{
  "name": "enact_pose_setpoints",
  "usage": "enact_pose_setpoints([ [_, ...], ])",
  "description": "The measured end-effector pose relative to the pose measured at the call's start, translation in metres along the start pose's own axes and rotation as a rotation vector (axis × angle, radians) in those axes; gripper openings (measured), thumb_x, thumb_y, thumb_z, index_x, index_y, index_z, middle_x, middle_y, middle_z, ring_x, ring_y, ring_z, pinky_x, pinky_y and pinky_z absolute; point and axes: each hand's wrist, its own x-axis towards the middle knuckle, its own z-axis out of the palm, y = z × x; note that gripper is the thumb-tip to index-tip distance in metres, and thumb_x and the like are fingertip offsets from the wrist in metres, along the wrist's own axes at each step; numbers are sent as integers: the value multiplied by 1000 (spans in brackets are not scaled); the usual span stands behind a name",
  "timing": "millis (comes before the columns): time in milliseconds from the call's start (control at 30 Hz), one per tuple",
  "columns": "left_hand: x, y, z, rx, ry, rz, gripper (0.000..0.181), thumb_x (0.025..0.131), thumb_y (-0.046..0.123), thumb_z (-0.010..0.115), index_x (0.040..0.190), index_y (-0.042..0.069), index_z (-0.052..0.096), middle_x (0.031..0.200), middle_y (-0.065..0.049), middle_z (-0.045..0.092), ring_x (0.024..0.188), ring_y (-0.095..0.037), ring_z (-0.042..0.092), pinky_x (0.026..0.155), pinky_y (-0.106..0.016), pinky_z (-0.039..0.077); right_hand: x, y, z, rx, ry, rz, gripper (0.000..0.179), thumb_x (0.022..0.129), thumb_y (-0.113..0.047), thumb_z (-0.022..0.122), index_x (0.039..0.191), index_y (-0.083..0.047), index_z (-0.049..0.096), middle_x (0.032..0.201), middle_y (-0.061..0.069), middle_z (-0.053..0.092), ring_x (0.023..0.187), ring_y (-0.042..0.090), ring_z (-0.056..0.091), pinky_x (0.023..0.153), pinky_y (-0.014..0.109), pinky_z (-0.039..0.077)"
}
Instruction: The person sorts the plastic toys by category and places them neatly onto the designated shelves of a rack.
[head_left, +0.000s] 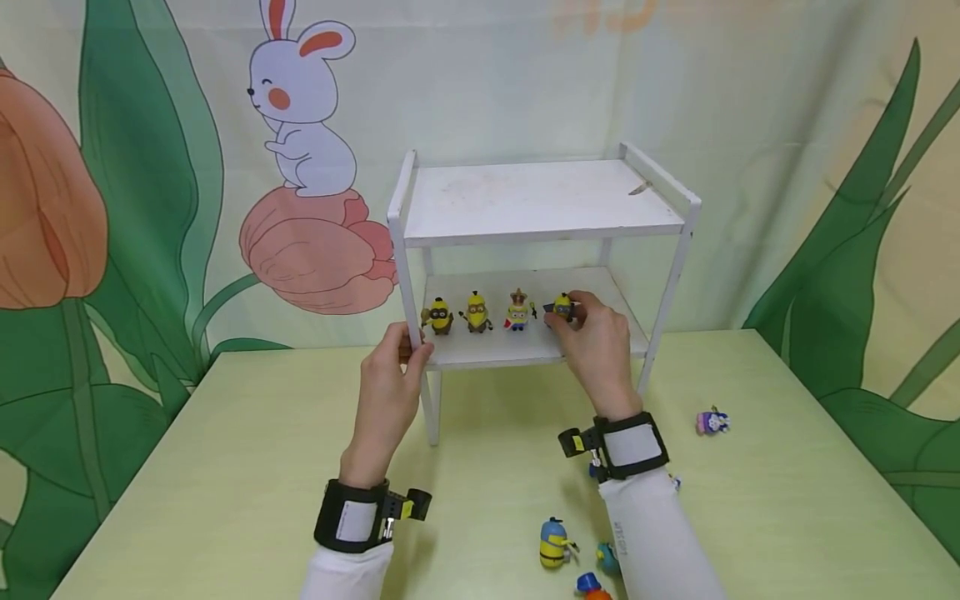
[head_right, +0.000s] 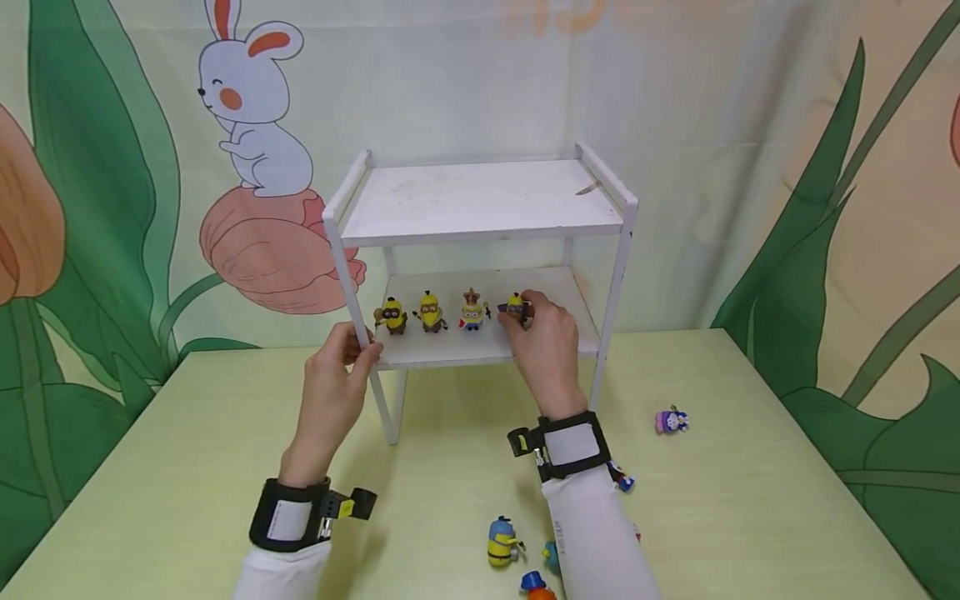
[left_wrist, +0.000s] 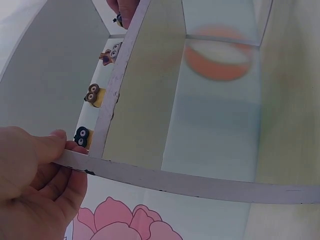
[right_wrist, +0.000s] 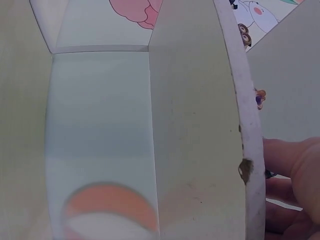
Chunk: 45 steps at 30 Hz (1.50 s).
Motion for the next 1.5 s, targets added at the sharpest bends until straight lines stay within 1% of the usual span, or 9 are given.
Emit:
enact_pose_setpoints([
  [167, 0, 0, 0, 5, -5, 2, 19, 93, 3, 64, 110, -2, 56, 94, -13, 64, 83, -25, 60, 76, -37, 52, 0, -1, -2, 19, -11, 9, 45, 85, -22, 79, 119, 4, 65, 95, 23, 69, 68, 23, 66, 58, 37, 52],
  [300, 0, -1, 0, 6, -2, 5, 18, 93, 3, 64, 109, -2, 56, 94, -13, 64, 83, -25, 60, 75, -37, 52, -1, -1, -4, 24, -11, -3, 47, 84, -23, 80, 119, 4, 65, 103, 25, 69, 83, 31, 68, 69, 43, 54],
  [467, 0, -1, 0, 1, 2, 16, 18, 93, 3, 64, 109, -2, 56, 93, -13, 64, 82, -25, 60, 75, -37, 52, -1, -3, -11, 27, -18, -30, 50, 83, -23, 80, 121, 4, 63, 115, 23, 66, 104, 38, 63, 85, 50, 48],
  [667, -1, -1, -1, 4, 5, 12, 18, 93, 3, 64, 109, -2, 56, 93, -13, 64, 82, -25, 60, 75, -37, 52, -3, -11, -26, 24, -33, -48, 53, 83, -24, 80, 125, 3, 61, 120, 23, 63, 110, 40, 58, 89, 52, 46],
  [900, 0, -1, 0, 0, 1, 15, 18, 94, 3, 63, 109, -2, 56, 93, -13, 63, 82, -25, 60, 75, -37, 52, -8, -22, -47, 24, -17, -118, 50, 81, -20, 83, 122, 1, 63, 125, 21, 61, 120, 43, 50, 101, 55, 35],
  [1000, 1, -1, -1, 1, 3, 22, 18, 94, 3, 63, 109, -2, 56, 93, -14, 63, 82, -25, 60, 75, -36, 52, -12, -27, -55, 22, -43, -136, 49, 82, -18, 81, 124, -1, 63, 128, 18, 60, 122, 41, 47, 101, 55, 33],
  [1100, 2, -1, -2, 4, 7, 30, 19, 93, 3, 64, 109, -3, 56, 93, -14, 63, 82, -25, 60, 75, -36, 52, -16, -33, -61, 20, -70, -162, 47, 83, -16, 80, 125, -3, 63, 127, 16, 61, 120, 39, 49, 99, 57, 34],
  [1267, 2, -1, -2, 1, 11, 36, 18, 94, 3, 63, 109, -3, 56, 93, -14, 64, 82, -25, 60, 75, -36, 52, -24, -40, -70, -3, -105, -264, 46, 81, -13, 82, 122, -1, 65, 123, 15, 64, 113, 37, 55, 96, 53, 40],
  [1500, 0, -2, 0, -9, -7, 16, 18, 95, 4, 62, 110, -3, 56, 94, -13, 64, 83, -25, 60, 75, -36, 52, -37, -45, -77, 9, -252, -339, 43, 82, -11, 81, 121, -3, 66, 122, 14, 64, 117, 33, 54, 97, 50, 43],
])
